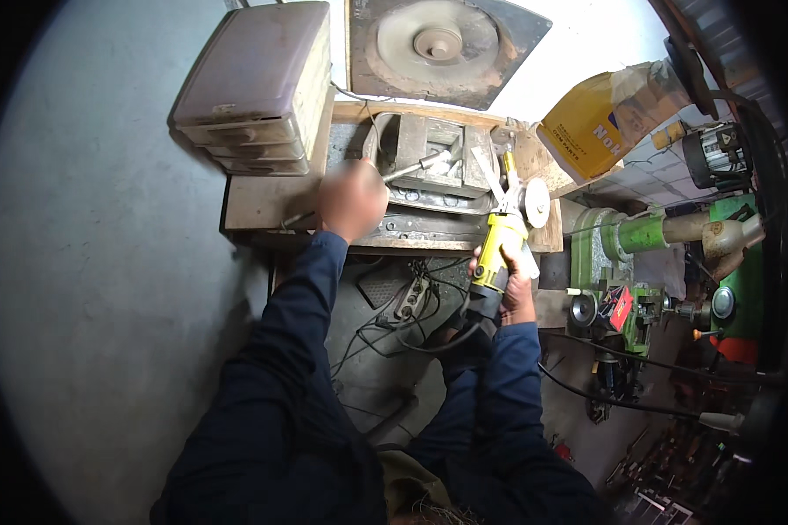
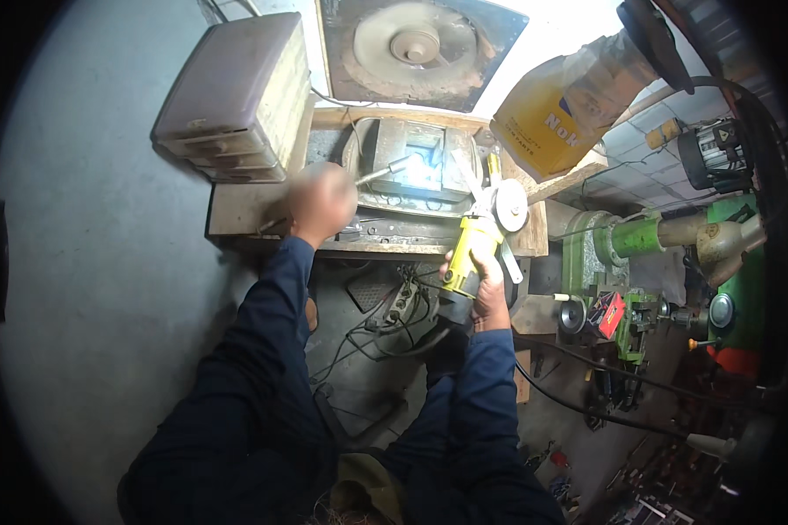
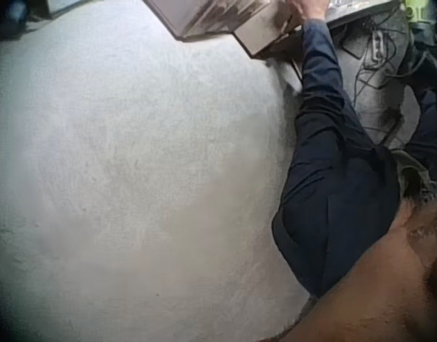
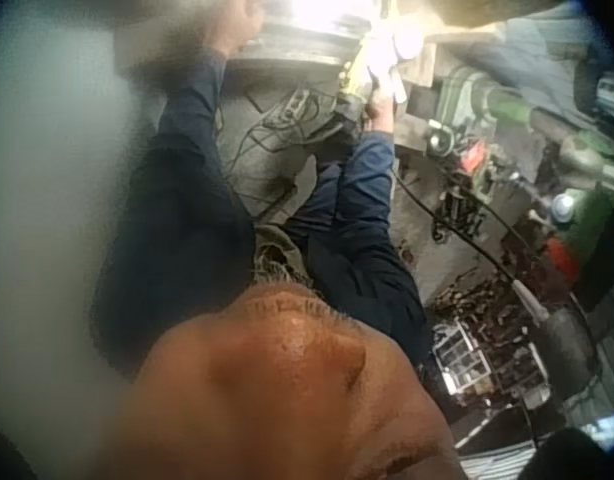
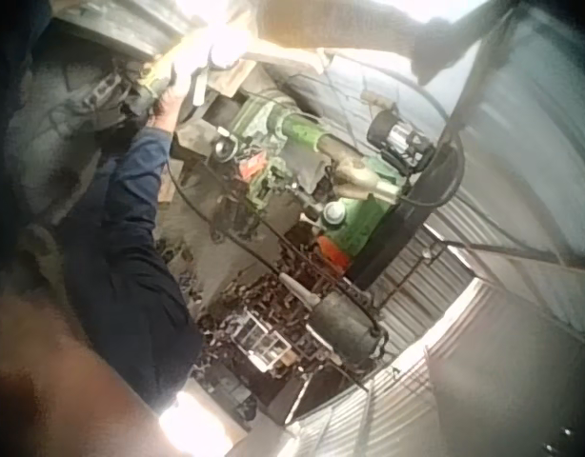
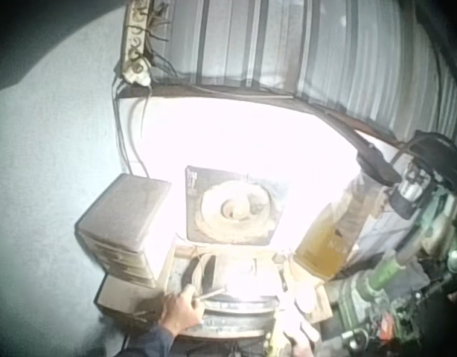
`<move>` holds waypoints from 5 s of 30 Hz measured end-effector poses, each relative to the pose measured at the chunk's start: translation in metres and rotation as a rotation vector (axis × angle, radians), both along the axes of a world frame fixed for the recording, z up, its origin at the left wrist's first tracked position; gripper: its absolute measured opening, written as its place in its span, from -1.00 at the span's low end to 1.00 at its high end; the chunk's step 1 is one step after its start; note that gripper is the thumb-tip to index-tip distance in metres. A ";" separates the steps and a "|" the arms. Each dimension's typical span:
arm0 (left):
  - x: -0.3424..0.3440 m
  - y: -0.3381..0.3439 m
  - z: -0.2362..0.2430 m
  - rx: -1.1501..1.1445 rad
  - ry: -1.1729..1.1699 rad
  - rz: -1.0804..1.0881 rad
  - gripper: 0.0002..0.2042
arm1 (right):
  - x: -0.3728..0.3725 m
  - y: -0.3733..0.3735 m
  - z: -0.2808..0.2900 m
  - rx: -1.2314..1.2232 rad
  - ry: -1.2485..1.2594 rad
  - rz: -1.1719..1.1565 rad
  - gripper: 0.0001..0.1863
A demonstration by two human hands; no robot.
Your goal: The person picks up a metal rod, walks through a workshop, and uses a handheld grinder to smooth or shape the end of the rod while holding it against a workbench.
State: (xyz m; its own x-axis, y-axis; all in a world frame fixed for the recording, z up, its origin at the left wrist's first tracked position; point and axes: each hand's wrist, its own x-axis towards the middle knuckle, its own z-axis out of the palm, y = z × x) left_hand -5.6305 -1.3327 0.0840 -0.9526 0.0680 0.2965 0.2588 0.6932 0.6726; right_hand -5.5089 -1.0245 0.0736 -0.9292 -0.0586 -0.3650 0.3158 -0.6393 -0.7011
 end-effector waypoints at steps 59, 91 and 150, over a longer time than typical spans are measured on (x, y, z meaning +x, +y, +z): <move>0.078 0.071 -0.043 0.816 -0.618 -0.542 -0.29 | -0.090 -0.036 -0.007 0.194 0.057 -0.236 -0.62; -0.041 0.034 -0.036 -0.147 -0.166 -0.355 -0.81 | -0.103 -0.008 0.010 1.223 0.185 -0.021 -0.30; -0.043 0.026 -0.018 -0.189 -0.119 -0.203 -0.81 | -0.110 -0.023 -0.003 1.600 0.080 0.333 0.06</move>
